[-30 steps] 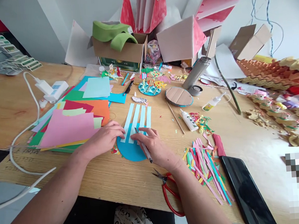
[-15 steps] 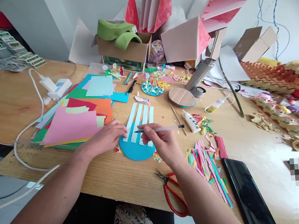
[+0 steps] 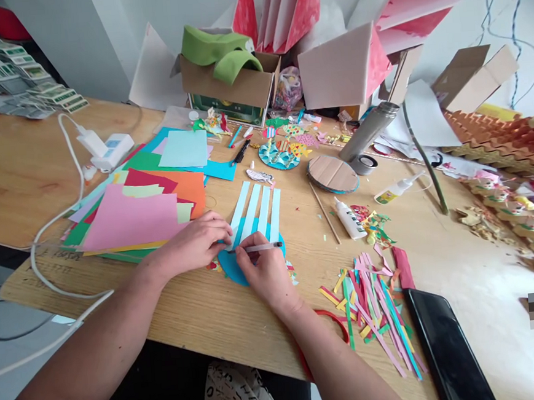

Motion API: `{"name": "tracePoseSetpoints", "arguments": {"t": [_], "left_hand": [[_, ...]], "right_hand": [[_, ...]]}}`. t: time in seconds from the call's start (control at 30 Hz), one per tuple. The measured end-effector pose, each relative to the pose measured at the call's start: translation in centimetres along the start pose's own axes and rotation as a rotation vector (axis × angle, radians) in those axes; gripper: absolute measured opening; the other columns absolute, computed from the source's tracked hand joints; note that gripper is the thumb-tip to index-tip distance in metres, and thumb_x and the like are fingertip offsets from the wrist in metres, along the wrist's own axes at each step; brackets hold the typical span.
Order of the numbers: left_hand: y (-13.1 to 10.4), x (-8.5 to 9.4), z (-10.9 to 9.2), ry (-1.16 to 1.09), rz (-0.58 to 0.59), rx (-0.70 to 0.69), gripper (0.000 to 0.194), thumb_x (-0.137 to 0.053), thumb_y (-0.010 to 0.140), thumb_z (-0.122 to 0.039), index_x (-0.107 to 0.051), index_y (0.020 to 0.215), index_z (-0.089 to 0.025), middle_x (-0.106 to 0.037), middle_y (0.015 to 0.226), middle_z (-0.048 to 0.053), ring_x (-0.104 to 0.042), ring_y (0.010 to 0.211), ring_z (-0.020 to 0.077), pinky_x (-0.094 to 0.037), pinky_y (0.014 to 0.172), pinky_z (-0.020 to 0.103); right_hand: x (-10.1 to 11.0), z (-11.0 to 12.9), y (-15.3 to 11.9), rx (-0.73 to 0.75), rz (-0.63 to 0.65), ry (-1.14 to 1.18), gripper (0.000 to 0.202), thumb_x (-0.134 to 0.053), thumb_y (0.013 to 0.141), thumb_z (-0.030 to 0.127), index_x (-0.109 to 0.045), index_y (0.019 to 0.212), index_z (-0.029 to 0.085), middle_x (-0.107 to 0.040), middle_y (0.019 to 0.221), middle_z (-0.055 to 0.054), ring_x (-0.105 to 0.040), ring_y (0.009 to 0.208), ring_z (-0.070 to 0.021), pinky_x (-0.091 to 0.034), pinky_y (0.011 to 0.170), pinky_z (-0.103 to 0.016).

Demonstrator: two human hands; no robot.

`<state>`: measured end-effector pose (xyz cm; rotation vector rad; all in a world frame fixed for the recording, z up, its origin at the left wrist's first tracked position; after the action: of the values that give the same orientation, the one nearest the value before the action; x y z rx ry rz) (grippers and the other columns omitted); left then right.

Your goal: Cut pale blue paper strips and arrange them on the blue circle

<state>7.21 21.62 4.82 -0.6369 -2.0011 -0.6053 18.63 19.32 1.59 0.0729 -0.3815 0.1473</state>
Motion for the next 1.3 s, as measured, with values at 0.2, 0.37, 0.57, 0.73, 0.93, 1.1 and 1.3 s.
{"name": "tracePoseSetpoints", "arguments": {"t": [0.2, 0.37, 0.57, 0.73, 0.93, 1.1, 1.3], "left_hand": [[0.04, 0.03, 0.08, 0.014, -0.016, 0.017, 0.019, -0.058, 0.081, -0.003, -0.067, 0.076, -0.019, -0.070, 0.089, 0.003, -0.055, 0.099, 0.0208, -0.047, 0.080, 0.031], [0.07, 0.02, 0.03, 0.016, -0.020, 0.016, 0.018, -0.059, 0.080, -0.003, -0.066, 0.075, -0.019, -0.070, 0.088, 0.003, -0.055, 0.099, 0.0209, -0.046, 0.081, 0.031], [0.18, -0.06, 0.04, 0.022, -0.014, 0.021, 0.018, -0.058, 0.080, -0.003, -0.066, 0.075, -0.018, -0.070, 0.087, 0.003, -0.055, 0.098, 0.0211, -0.046, 0.082, 0.032], [0.11, -0.04, -0.03, 0.019, -0.016, 0.007, 0.018, -0.058, 0.081, -0.003, -0.066, 0.076, -0.018, -0.069, 0.087, 0.004, -0.054, 0.098, 0.0214, -0.046, 0.082, 0.032], [0.06, -0.05, -0.02, 0.006, -0.027, 0.003, 0.018, -0.057, 0.082, -0.003, -0.066, 0.076, -0.018, -0.068, 0.086, 0.004, -0.054, 0.098, 0.0208, -0.046, 0.084, 0.032], [0.04, -0.01, -0.06, 0.003, -0.022, 0.010, 0.018, -0.057, 0.082, -0.004, -0.065, 0.076, -0.018, -0.068, 0.086, 0.004, -0.054, 0.098, 0.0211, -0.046, 0.083, 0.032], [0.08, -0.01, 0.01, 0.006, -0.024, 0.012, 0.017, -0.057, 0.082, -0.004, -0.066, 0.076, -0.018, -0.069, 0.086, 0.004, -0.054, 0.099, 0.0215, -0.047, 0.082, 0.032]], "right_hand": [[-0.15, -0.15, -0.03, 0.013, -0.001, -0.009, 0.016, -0.057, 0.088, 0.035, -0.054, 0.080, 0.022, -0.059, 0.067, 0.001, -0.056, 0.056, -0.0143, -0.041, 0.050, -0.025], [-0.21, -0.14, -0.05, 0.021, -0.007, -0.018, 0.015, -0.057, 0.089, 0.035, -0.055, 0.081, 0.021, -0.062, 0.071, -0.001, -0.058, 0.059, -0.0150, -0.043, 0.052, -0.026], [-0.29, 0.04, -0.05, 0.035, 0.001, -0.034, 0.015, -0.057, 0.089, 0.034, -0.056, 0.082, 0.021, -0.063, 0.073, -0.002, -0.059, 0.061, -0.0153, -0.045, 0.053, -0.026], [-0.33, 0.18, -0.04, 0.036, 0.003, -0.041, 0.016, -0.057, 0.089, 0.035, -0.055, 0.082, 0.021, -0.063, 0.073, -0.002, -0.058, 0.061, -0.0155, -0.045, 0.053, -0.026], [-0.40, 0.27, -0.03, 0.035, 0.006, -0.043, 0.016, -0.057, 0.089, 0.036, -0.055, 0.082, 0.022, -0.063, 0.072, -0.002, -0.057, 0.059, -0.0151, -0.044, 0.053, -0.026], [-0.38, 0.50, -0.01, 0.043, 0.005, -0.055, 0.016, -0.057, 0.089, 0.035, -0.055, 0.081, 0.021, -0.062, 0.072, -0.002, -0.057, 0.059, -0.0146, -0.043, 0.052, -0.025], [-0.30, 0.57, -0.02, 0.050, -0.005, -0.069, 0.017, -0.057, 0.089, 0.036, -0.056, 0.082, 0.021, -0.061, 0.070, -0.001, -0.056, 0.058, -0.0144, -0.043, 0.051, -0.025]]}}
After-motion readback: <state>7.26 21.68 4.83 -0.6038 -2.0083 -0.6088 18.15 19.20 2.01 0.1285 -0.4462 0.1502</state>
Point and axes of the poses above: each hand's wrist, its own y-axis towards the middle knuckle, its own x-axis out of the back of the hand, z = x × y, the point moved 9 cm from there along y, towards the middle knuckle
